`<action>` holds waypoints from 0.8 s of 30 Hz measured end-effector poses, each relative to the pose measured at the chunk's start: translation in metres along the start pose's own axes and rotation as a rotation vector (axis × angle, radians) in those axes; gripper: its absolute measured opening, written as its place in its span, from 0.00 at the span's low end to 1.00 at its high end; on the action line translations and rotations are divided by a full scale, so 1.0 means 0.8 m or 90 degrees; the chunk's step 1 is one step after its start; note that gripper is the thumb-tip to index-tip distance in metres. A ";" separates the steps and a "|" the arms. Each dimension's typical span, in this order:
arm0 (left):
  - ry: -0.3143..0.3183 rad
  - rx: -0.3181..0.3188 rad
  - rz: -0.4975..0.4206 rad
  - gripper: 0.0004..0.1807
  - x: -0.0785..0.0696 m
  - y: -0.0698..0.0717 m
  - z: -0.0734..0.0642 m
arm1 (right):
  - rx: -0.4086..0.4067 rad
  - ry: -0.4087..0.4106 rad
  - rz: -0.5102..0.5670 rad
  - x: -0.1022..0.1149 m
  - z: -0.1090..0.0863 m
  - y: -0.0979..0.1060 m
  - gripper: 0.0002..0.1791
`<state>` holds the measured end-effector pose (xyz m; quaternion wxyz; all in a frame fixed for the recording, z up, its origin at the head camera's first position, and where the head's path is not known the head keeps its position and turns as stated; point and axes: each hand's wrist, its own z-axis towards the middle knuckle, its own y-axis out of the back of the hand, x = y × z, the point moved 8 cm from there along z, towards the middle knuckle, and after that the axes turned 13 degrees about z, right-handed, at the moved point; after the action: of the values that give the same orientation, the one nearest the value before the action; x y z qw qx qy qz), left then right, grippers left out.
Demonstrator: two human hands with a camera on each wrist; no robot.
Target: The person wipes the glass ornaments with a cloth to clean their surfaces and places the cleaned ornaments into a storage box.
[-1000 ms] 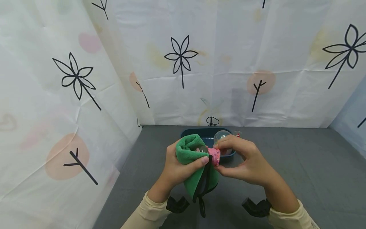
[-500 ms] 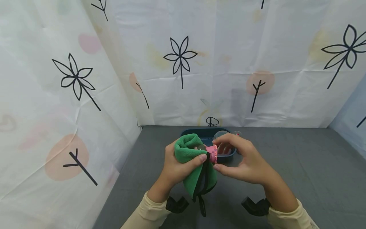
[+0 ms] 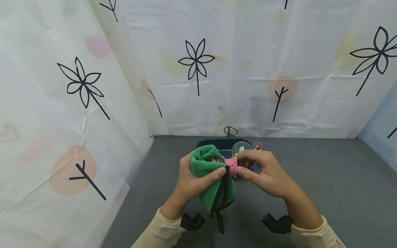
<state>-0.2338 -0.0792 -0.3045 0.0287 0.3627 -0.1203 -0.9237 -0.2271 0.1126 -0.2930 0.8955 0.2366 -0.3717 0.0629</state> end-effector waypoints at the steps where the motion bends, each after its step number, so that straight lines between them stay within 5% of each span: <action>1: 0.000 0.001 -0.001 0.16 0.000 -0.001 0.000 | 0.001 0.001 0.000 0.000 0.000 0.000 0.15; 24: -0.004 0.007 -0.002 0.16 -0.001 -0.002 0.000 | 0.006 -0.005 0.022 0.000 0.000 -0.004 0.16</action>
<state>-0.2329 -0.0773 -0.3042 0.0247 0.3600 -0.1248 -0.9242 -0.2263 0.1096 -0.2938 0.8916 0.2347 -0.3790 0.0795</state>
